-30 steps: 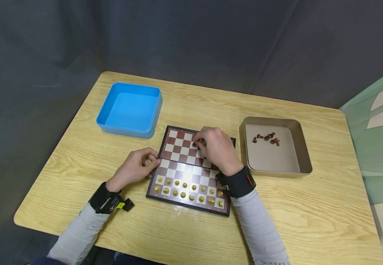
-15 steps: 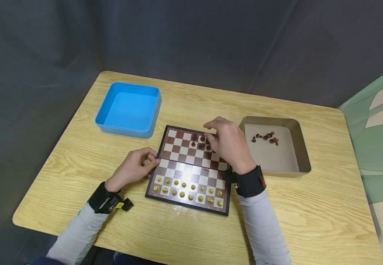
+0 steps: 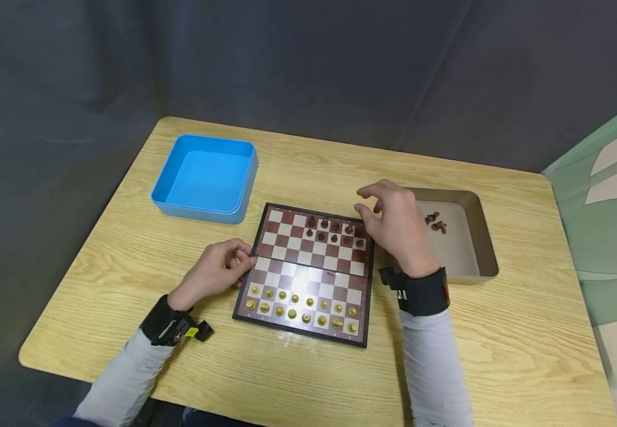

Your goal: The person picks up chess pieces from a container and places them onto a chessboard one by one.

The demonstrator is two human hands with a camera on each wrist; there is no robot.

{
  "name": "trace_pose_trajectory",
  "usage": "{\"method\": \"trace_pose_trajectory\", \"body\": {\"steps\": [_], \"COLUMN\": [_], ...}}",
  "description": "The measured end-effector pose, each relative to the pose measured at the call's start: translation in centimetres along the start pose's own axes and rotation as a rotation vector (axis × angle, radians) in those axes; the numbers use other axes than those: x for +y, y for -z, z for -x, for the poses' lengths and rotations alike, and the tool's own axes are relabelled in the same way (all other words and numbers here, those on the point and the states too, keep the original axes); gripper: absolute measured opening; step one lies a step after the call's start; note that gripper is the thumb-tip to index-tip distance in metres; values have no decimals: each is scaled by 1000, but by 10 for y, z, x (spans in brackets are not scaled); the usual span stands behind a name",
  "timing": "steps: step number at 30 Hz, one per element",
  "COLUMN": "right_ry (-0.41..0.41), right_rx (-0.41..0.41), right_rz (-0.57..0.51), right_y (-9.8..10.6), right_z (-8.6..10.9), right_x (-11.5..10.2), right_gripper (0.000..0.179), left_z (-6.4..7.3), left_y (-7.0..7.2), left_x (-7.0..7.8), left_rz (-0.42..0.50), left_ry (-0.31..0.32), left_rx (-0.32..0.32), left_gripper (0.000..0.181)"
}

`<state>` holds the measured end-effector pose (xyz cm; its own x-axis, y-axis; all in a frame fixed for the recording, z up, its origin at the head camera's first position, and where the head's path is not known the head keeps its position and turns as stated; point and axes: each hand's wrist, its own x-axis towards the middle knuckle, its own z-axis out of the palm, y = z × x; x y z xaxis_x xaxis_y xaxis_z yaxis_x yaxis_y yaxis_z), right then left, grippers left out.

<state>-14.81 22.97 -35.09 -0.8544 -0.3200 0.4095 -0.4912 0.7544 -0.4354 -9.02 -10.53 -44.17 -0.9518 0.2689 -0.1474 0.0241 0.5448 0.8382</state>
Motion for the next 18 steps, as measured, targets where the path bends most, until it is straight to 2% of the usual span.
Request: {"method": "trace_pose_trajectory", "body": {"steps": [8,13,18], "right_ry": [-74,-115,-204], "right_rx": [32,9,-16], "right_rz": [41,27,41], "right_y": [21,29,36], "right_z": [12,17,22], "right_x": [17,21,27], "right_gripper": [19,22,22], "left_z": [0,0,-1], "left_y": [0,0,-1], "left_x": [-1,-2,-1], "left_rz": [6,27,38], "left_ry": [-13,8,11], "left_rx": [-10,-4,-6], "left_gripper": [19,16,17]}}
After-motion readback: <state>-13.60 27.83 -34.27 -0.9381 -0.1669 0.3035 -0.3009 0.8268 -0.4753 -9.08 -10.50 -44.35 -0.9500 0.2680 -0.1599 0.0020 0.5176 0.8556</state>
